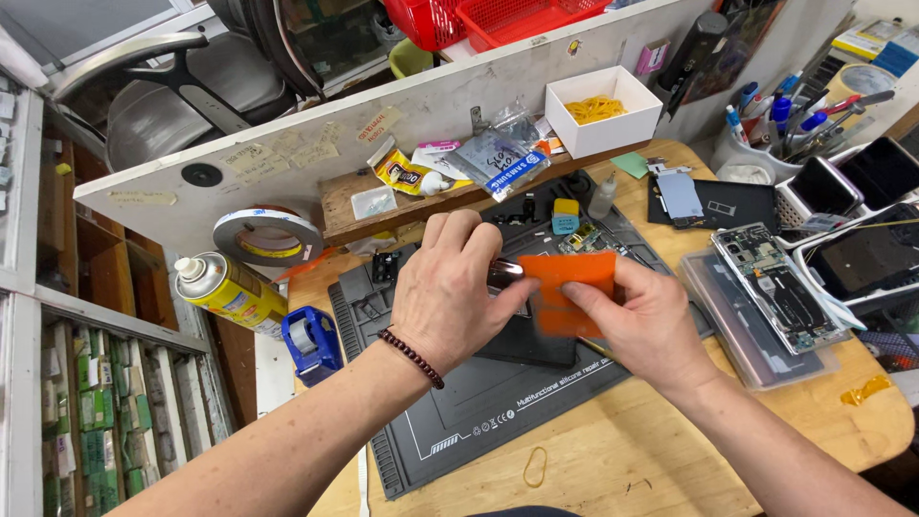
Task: The person applies adhesive from a small bottle to the edges of a smartphone frame while using an orange plastic card to spread and smooth the adhesive. The person repeatedly repositions the card and applies more adhesive along the frame edges.
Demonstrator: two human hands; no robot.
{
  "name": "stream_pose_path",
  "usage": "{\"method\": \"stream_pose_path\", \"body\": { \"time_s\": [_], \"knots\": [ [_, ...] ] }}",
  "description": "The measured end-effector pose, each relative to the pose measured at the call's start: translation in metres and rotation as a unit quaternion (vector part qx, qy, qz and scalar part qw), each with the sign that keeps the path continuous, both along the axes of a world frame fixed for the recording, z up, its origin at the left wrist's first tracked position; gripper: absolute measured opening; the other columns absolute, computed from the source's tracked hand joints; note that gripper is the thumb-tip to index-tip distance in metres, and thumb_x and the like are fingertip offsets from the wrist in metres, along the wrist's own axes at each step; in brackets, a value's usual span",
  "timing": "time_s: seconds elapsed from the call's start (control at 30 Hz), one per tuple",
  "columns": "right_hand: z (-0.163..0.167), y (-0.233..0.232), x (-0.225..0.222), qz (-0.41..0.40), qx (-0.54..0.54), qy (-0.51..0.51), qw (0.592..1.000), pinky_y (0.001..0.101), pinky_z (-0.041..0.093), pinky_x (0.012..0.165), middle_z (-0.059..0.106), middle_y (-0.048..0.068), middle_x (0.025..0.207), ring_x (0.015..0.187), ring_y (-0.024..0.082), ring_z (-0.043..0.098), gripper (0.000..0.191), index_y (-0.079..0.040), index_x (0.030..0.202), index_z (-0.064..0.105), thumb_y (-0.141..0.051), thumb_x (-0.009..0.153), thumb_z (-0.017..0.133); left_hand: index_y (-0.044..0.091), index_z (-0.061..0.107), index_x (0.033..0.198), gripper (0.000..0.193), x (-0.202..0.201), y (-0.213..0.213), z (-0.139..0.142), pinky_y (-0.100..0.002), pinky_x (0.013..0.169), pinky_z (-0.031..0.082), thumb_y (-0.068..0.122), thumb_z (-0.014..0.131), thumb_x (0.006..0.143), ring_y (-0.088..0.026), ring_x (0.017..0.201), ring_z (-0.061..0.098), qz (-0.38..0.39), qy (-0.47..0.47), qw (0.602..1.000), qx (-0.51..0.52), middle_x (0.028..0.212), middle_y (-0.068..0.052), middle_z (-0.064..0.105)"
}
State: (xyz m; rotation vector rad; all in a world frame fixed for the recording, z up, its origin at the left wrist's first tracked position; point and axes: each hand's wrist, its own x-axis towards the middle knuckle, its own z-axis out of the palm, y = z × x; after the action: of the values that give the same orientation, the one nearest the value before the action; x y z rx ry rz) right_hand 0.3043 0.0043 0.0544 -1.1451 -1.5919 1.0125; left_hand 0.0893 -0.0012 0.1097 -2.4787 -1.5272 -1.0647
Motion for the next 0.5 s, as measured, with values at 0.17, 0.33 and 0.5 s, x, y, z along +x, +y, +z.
{"method": "stream_pose_path", "body": {
  "time_s": [0.17, 0.33, 0.5],
  "knots": [
    [-0.009, -0.007, 0.009, -0.017, -0.006, -0.058, 0.998, 0.0248, 0.057, 0.067, 0.079, 0.002, 0.087, 0.075, 0.005, 0.068, 0.025, -0.006, 0.112, 0.075, -0.012, 0.089, 0.072, 0.006, 0.059, 0.091, 0.037, 0.005, -0.003, -0.003, -0.043, 0.080, 0.053, 0.022, 0.087, 0.072, -0.033, 0.102, 0.059, 0.002, -0.015, 1.000, -0.017, 0.103, -0.011, 0.061],
    [0.004, -0.012, 0.012, -0.019, 0.083, -0.140, 0.987, 0.0281, 0.054, 0.065, 0.074, 0.006, 0.082, 0.069, 0.013, 0.068, 0.021, -0.004, 0.106, 0.075, -0.009, 0.086, 0.072, 0.006, 0.059, 0.091, 0.035, 0.006, -0.003, -0.002, -0.043, 0.082, 0.051, 0.017, 0.087, 0.072, -0.033, 0.101, 0.058, -0.019, -0.042, 0.998, -0.048, 0.103, -0.010, 0.062],
    [0.009, -0.019, 0.011, 0.033, 0.172, -0.145, 0.974, 0.0291, 0.057, 0.069, 0.074, 0.006, 0.095, 0.076, 0.018, 0.073, 0.022, -0.004, 0.104, 0.073, -0.005, 0.083, 0.068, 0.007, 0.060, 0.092, 0.033, -0.001, -0.008, 0.000, -0.042, 0.083, 0.051, 0.014, 0.087, 0.073, -0.032, 0.102, 0.058, -0.049, -0.045, 0.995, -0.072, 0.104, -0.009, 0.062]
  ]
}}
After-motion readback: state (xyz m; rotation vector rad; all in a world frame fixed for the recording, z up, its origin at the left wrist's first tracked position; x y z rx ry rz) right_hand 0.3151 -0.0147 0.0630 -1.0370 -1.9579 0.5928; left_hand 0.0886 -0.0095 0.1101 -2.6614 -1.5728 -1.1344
